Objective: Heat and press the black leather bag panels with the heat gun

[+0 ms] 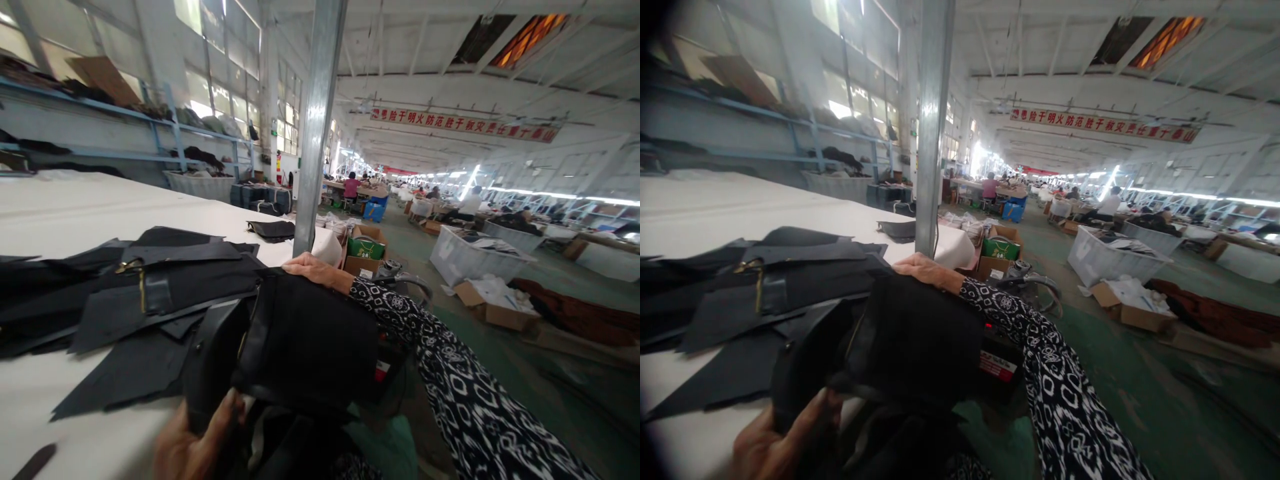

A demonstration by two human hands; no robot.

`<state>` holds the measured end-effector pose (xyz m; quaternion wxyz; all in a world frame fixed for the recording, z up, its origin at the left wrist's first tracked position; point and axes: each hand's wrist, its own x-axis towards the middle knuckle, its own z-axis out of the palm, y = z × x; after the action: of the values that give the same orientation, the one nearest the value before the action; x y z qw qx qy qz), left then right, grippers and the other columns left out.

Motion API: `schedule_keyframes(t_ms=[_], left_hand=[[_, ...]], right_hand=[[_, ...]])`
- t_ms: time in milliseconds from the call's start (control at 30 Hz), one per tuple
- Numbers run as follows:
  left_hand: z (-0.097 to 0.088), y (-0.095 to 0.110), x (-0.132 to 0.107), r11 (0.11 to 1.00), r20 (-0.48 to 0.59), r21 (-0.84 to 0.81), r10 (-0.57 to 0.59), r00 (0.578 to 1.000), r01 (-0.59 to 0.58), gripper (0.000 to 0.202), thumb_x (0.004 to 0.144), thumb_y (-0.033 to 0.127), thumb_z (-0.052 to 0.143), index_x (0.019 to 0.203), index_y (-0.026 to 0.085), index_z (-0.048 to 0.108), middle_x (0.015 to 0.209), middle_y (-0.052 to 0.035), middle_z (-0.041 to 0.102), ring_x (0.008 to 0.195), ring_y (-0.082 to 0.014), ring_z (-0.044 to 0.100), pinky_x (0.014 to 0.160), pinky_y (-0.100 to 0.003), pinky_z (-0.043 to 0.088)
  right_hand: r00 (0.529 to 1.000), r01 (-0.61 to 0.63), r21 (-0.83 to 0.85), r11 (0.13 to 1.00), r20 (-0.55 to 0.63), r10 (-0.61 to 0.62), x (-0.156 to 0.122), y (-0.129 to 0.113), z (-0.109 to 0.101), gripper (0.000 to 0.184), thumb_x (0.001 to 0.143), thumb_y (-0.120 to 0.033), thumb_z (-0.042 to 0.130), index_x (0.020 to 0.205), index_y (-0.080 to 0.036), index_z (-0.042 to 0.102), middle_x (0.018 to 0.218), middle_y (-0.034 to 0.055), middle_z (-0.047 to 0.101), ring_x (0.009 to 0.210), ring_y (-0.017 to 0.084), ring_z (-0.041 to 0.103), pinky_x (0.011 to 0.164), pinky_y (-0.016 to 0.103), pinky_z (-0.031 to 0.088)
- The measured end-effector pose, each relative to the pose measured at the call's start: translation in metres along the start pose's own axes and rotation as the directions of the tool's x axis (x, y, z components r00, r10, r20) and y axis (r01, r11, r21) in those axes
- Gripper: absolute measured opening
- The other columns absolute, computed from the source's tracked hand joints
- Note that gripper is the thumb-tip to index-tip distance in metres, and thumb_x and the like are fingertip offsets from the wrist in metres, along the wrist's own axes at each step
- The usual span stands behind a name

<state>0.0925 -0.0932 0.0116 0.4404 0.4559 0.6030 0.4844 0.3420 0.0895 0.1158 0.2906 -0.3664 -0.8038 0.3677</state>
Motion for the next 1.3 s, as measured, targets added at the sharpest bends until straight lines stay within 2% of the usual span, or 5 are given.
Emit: schedule_keyframes(t_ms=[200,400,733,1033,1300], left_hand=[[0.005,0.001,0.006,1.000,0.087,-0.003,-0.003,0.996,0.003,0.043,0.067,0.064,0.071,0.078,0.022,0.064,0.057,0.0003,0.063,0.051,-0.0201,0.060,0.043,-0.027,0.045],[-0.004,-0.004,0.019,0.997,0.033,0.058,0.044,0.998,-0.046,0.048,0.068,0.067,0.068,0.082,0.021,0.067,0.063,-0.0012,0.067,0.059,-0.0218,0.063,0.050,-0.028,0.048],[-0.015,-0.028,0.032,1.000,0.013,0.012,0.007,1.000,-0.008,0.054,0.063,0.070,0.071,0.075,0.017,0.068,0.060,-0.0051,0.069,0.056,-0.0220,0.063,0.049,-0.029,0.050],[-0.002,-0.016,0.020,0.999,0.126,-0.025,0.041,0.991,-0.038,0.047,0.067,0.067,0.070,0.063,0.021,0.061,0.052,0.0015,0.058,0.047,-0.0142,0.053,0.042,-0.021,0.043],[-0.014,-0.041,0.029,1.000,0.238,-0.014,0.003,0.971,0.001,0.047,0.070,0.066,0.069,0.071,0.019,0.065,0.058,-0.0023,0.064,0.053,-0.0190,0.061,0.044,-0.025,0.049]], right_hand=[[0.984,0.041,0.229,0.973,0.160,-0.079,0.004,-0.007,0.036,0.037,0.091,-0.046,0.058,0.074,-0.013,0.061,0.068,-0.0017,0.048,0.061,0.009,0.038,0.056,0.022,0.034],[0.992,-0.126,0.543,0.830,0.071,0.104,-0.002,-0.002,0.050,0.018,0.090,-0.028,0.065,0.084,-0.012,0.072,0.079,0.0014,0.064,0.072,0.011,0.055,0.067,0.023,0.044],[0.971,-0.185,0.465,0.866,-0.053,0.235,0.011,0.018,0.037,0.017,0.084,-0.008,0.067,0.070,-0.014,0.075,0.083,0.0034,0.068,0.090,0.015,0.059,0.082,0.020,0.046],[0.991,-0.058,0.385,0.921,0.131,0.008,0.010,0.012,0.048,0.023,0.088,-0.034,0.069,0.089,-0.012,0.076,0.087,0.0034,0.069,0.079,0.012,0.058,0.077,0.022,0.046],[0.985,0.088,0.166,0.982,0.131,-0.110,0.010,0.019,0.026,0.032,0.093,-0.038,0.063,0.094,-0.009,0.075,0.091,0.0043,0.070,0.082,0.014,0.059,0.082,0.024,0.044]])
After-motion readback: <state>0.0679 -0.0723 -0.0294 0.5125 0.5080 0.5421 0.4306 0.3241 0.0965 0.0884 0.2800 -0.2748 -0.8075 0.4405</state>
